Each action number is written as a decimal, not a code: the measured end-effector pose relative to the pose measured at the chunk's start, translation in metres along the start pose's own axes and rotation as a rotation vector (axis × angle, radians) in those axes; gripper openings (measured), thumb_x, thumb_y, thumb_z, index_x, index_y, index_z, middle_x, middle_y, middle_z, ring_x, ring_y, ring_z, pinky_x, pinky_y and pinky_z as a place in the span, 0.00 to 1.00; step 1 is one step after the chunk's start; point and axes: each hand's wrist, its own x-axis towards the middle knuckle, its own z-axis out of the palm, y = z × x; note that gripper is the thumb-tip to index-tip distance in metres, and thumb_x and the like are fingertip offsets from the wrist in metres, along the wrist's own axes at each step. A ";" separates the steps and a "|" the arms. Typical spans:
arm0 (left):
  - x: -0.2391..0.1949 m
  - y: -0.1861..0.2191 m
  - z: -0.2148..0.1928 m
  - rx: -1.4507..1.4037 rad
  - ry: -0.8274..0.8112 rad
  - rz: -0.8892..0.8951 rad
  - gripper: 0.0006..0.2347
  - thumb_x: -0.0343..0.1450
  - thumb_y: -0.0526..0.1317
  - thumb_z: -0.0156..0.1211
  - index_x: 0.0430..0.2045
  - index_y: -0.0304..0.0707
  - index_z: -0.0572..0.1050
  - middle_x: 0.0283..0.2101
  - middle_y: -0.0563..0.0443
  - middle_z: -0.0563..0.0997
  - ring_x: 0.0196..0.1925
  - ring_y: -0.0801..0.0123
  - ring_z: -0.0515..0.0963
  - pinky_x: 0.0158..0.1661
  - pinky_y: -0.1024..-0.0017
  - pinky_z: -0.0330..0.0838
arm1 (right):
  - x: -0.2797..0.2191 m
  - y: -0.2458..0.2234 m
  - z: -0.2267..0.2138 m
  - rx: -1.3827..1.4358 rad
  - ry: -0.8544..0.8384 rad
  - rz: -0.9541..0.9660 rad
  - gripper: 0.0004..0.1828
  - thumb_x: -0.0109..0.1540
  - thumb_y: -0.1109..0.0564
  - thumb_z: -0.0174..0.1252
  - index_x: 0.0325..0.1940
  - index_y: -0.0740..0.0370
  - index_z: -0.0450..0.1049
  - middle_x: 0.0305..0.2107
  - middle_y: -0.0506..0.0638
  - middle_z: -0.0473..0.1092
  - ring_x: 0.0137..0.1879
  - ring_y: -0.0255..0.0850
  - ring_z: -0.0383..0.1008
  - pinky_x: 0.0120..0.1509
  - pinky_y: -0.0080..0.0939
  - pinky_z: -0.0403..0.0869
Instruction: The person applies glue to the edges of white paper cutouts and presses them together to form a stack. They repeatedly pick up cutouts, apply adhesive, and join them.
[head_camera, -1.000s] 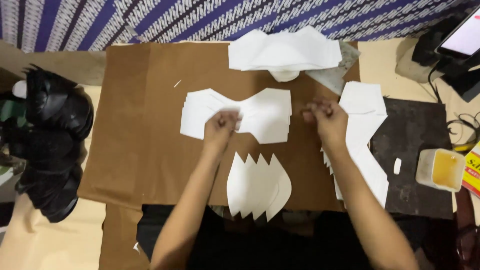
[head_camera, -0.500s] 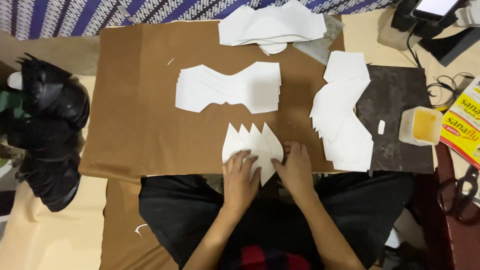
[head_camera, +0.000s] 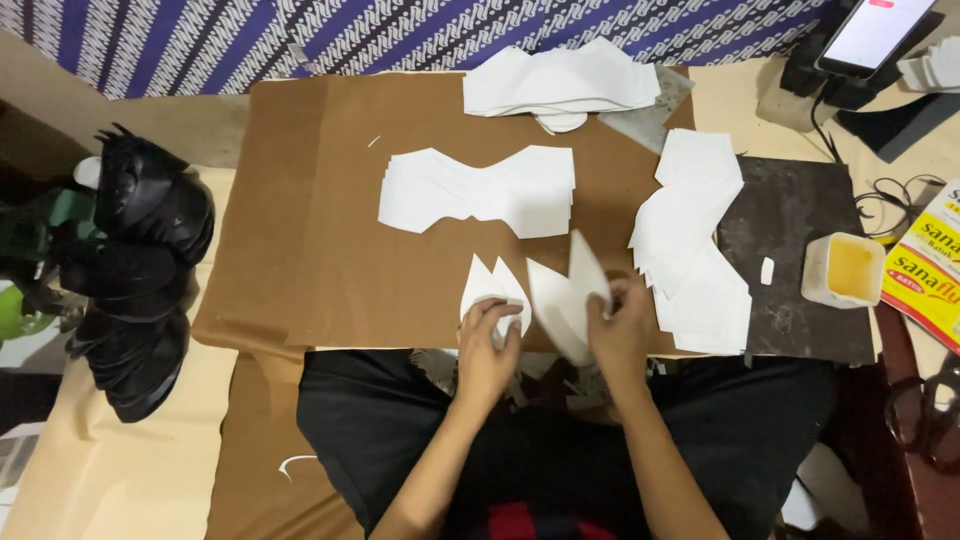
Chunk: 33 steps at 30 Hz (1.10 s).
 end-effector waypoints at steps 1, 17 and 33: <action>0.002 0.002 -0.002 0.000 0.000 0.003 0.08 0.71 0.38 0.61 0.43 0.48 0.81 0.51 0.50 0.78 0.60 0.52 0.75 0.54 0.59 0.66 | -0.003 -0.011 -0.007 0.001 0.002 -0.001 0.16 0.63 0.60 0.59 0.52 0.71 0.67 0.40 0.68 0.69 0.52 0.66 0.73 0.53 0.61 0.73; 0.005 0.058 0.010 -0.563 -0.298 -0.463 0.33 0.73 0.62 0.59 0.57 0.27 0.67 0.54 0.27 0.73 0.56 0.38 0.77 0.50 0.49 0.73 | -0.011 -0.020 -0.028 0.469 -0.079 0.195 0.21 0.68 0.62 0.55 0.65 0.69 0.61 0.54 0.64 0.68 0.62 0.52 0.69 0.64 0.56 0.70; 0.045 0.033 0.028 -0.206 -0.192 -0.161 0.17 0.72 0.40 0.65 0.46 0.20 0.76 0.42 0.25 0.82 0.45 0.34 0.83 0.41 0.50 0.78 | -0.008 0.018 -0.032 0.522 0.215 0.089 0.26 0.64 0.66 0.63 0.64 0.66 0.62 0.48 0.56 0.67 0.54 0.47 0.73 0.58 0.49 0.74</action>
